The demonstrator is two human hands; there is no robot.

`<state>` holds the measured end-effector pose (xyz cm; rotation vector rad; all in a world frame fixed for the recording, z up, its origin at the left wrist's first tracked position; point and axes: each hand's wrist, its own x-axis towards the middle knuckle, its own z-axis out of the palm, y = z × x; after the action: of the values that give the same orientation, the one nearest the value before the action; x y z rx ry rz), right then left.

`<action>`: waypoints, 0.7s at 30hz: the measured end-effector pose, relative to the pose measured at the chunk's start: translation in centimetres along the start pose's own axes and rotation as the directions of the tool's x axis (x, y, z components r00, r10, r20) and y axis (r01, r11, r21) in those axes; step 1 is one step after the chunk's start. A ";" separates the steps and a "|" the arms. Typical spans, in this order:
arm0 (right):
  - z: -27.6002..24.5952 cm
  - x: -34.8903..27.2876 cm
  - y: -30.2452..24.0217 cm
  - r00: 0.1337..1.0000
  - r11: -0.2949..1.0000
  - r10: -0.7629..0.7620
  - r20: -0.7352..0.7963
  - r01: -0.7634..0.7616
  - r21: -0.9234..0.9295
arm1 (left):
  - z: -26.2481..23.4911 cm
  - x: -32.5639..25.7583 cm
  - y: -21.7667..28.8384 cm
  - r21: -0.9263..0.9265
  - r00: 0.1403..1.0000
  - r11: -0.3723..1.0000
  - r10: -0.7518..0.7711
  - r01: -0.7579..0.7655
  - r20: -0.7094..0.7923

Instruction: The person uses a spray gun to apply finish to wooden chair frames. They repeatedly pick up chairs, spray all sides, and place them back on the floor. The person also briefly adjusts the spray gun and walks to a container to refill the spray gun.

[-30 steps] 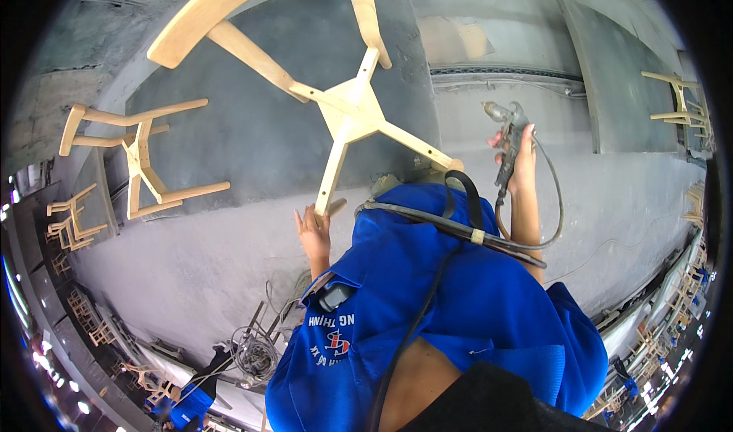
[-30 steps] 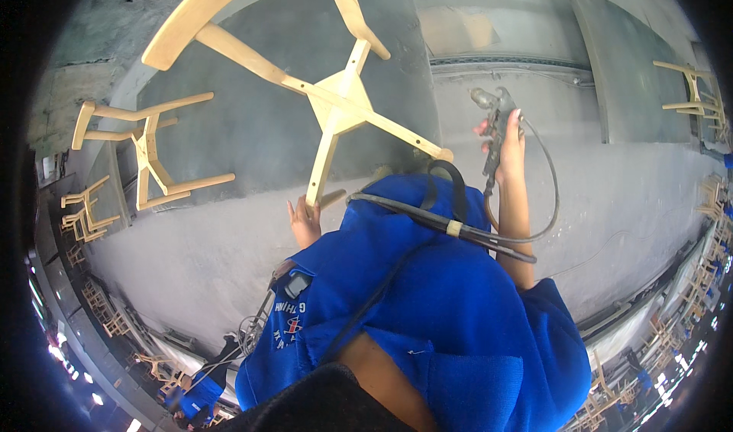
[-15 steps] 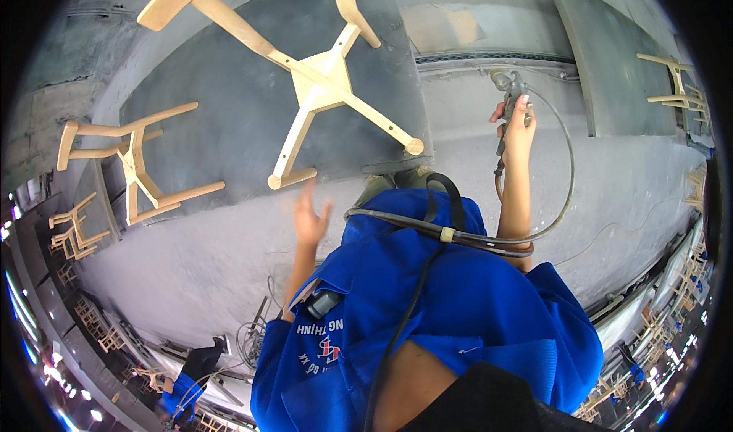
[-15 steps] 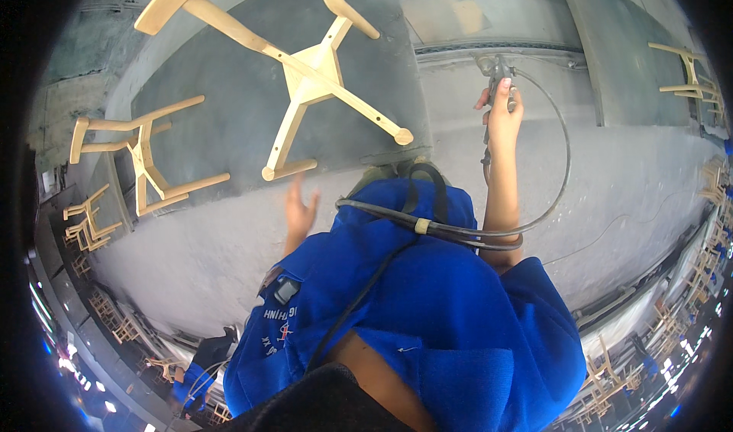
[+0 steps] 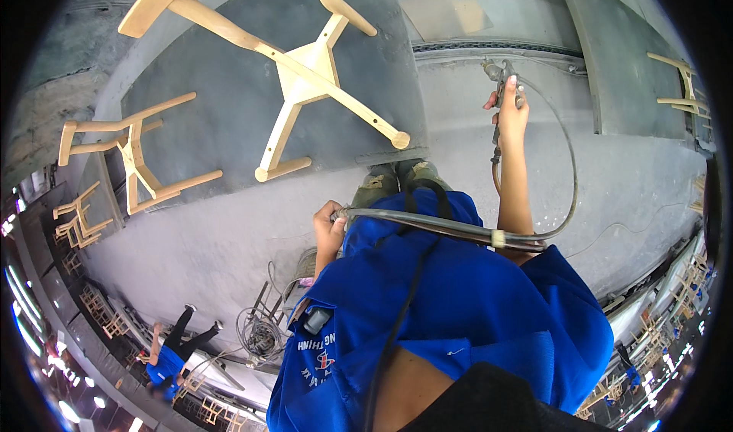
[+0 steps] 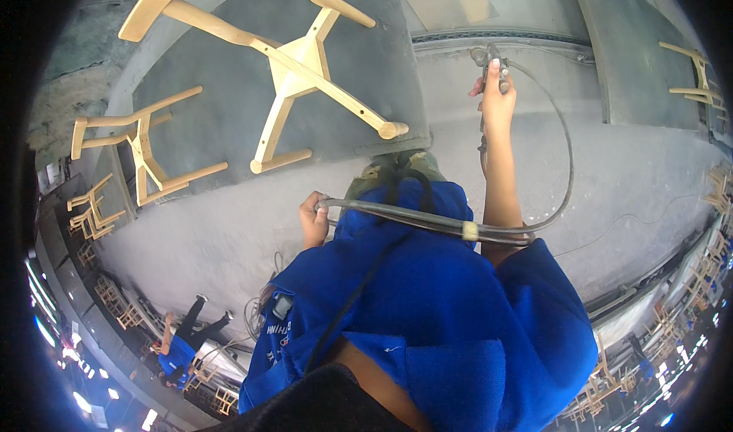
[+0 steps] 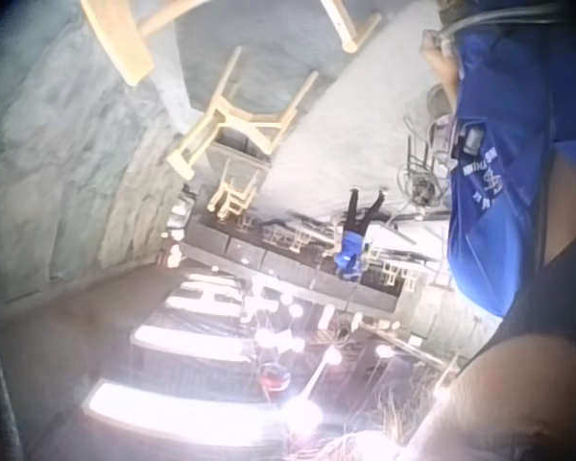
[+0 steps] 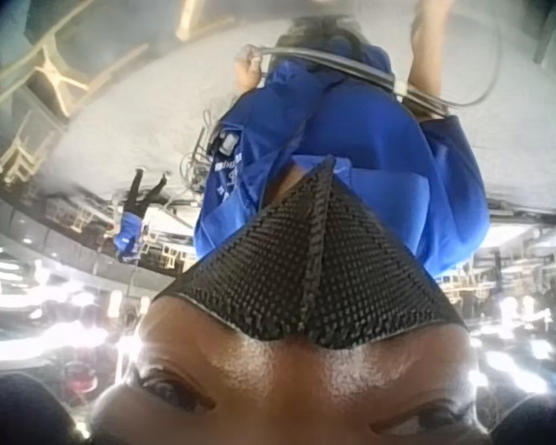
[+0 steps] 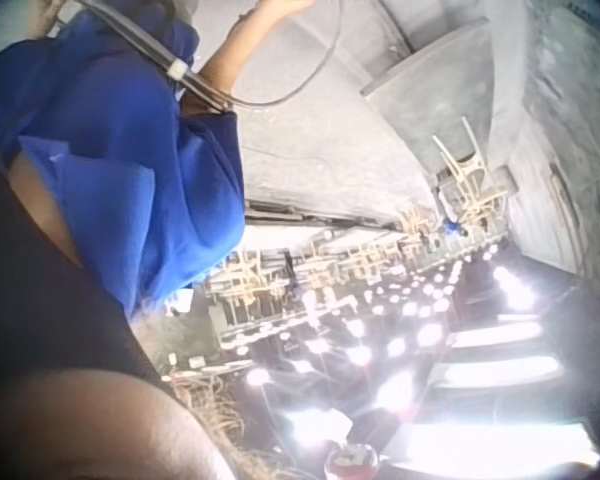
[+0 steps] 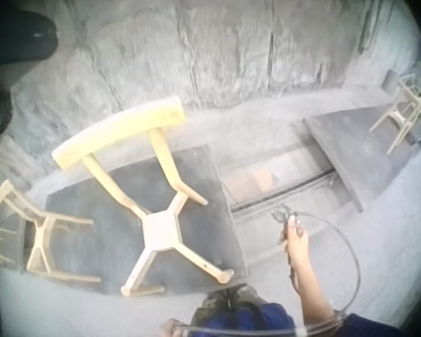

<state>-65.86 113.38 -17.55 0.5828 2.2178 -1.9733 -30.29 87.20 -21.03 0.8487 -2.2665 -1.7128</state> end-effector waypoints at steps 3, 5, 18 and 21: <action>-1.1 1.8 0.0 0.985 0.983 0.170 0.025 -0.167 -0.080 | 0.4 0.2 4.5 0.016 1.000 1.000 -0.021 0.021 0.011; -1.6 2.2 0.4 0.990 0.990 0.140 0.014 -0.139 -0.038 | 0.6 0.1 6.5 0.006 0.998 1.000 0.015 -0.015 0.057; -4.2 2.8 2.2 0.989 0.952 0.110 0.099 -0.133 0.275 | 2.0 0.9 9.7 0.069 0.994 0.998 0.004 -0.011 0.109; -4.1 2.5 2.3 0.986 0.973 0.105 0.127 -0.128 0.191 | 2.9 0.8 10.2 0.108 0.990 0.994 0.005 -0.021 0.142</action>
<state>-66.69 118.11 -19.94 0.5893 1.8886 -2.1241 -35.70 90.94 -12.66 0.7531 -2.4727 -1.7078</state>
